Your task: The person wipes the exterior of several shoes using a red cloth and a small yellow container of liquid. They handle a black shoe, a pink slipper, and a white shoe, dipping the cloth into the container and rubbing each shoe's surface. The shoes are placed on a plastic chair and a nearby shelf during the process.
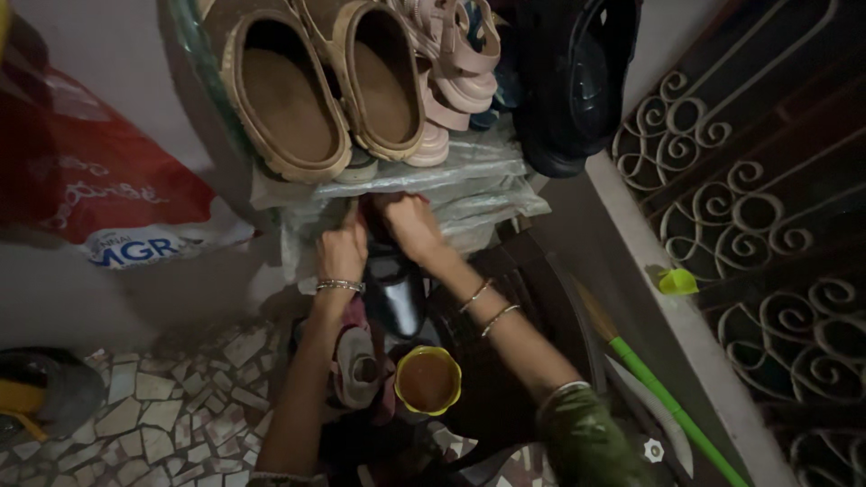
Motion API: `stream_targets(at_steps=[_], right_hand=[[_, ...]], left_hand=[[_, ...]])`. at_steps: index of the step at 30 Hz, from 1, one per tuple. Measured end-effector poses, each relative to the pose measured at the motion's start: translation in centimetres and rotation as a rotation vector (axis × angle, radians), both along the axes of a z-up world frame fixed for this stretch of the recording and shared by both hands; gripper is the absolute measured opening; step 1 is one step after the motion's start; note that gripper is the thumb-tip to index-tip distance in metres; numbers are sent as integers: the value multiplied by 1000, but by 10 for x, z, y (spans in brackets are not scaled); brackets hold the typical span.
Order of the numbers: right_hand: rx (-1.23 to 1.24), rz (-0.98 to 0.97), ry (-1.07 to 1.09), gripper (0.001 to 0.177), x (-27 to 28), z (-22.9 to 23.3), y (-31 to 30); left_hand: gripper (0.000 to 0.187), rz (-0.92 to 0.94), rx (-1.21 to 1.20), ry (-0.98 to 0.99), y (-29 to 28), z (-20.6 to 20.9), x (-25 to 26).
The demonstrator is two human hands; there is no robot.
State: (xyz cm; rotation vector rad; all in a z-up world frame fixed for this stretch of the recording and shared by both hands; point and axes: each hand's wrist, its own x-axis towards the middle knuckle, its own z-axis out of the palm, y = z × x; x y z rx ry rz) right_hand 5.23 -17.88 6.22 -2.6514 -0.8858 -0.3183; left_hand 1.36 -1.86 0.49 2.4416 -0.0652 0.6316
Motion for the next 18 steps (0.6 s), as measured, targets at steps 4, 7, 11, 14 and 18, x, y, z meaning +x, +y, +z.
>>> stream_targets(at_steps=[4,7,11,14,18], right_hand=[[331,116,163,32,1,-3,-1],[200,456,200,22,17,8,-22],[101,548,552,26,23,29,-45],[560,242,422,24,-5,40,-51],[918,-228,27,21,-75,42,-50]], left_hand=[[48,50,2,40,-3,2,2],[38,45,-46,-77,-5,2,8],[40,-7,5,3,-12,5,16],[37,-4,14,-13,-10,6,18],[33,2,-22,-40,-6,6,17]])
